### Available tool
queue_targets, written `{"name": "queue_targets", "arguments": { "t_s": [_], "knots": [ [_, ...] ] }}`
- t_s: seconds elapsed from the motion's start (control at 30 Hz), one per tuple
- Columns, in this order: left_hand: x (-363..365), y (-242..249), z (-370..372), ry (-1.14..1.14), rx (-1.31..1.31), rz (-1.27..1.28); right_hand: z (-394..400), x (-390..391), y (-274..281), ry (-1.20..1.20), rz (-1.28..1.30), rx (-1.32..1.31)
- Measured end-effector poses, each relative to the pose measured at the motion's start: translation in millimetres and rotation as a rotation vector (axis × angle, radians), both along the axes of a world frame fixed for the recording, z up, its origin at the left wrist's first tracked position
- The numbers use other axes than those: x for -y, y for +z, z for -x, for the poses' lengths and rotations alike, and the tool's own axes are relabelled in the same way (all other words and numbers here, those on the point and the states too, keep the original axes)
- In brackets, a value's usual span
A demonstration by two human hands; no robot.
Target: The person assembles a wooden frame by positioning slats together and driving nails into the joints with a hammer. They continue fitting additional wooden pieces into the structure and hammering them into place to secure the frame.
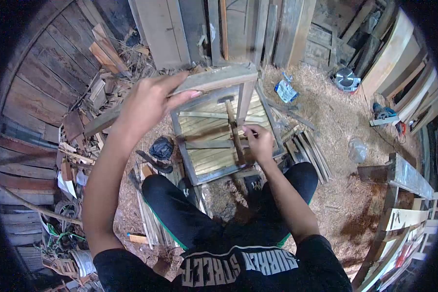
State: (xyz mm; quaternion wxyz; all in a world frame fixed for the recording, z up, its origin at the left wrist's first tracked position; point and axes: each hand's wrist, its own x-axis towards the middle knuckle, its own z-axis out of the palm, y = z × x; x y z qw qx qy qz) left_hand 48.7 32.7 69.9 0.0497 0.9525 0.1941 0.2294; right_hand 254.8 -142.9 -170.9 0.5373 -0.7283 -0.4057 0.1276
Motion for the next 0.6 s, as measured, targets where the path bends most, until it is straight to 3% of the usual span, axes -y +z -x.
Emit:
{"name": "queue_targets", "arguments": {
  "t_s": [0.17, 0.4, 0.6],
  "knots": [
    [5.6, 3.5, 3.3, -0.041, 0.004, -0.030, 8.8, -3.7, -42.7, 0.054, 0.084, 0.069],
    [4.3, 1.7, 1.4, -0.048, -0.021, -0.012, 20.8, -23.9, -37.1, 0.022, 0.323, 0.045],
    [3.0, 3.6, 1.5, -0.038, -0.022, -0.022, 31.5, -41.2, -34.1, -0.072, 0.634, 0.172]
  ]
}}
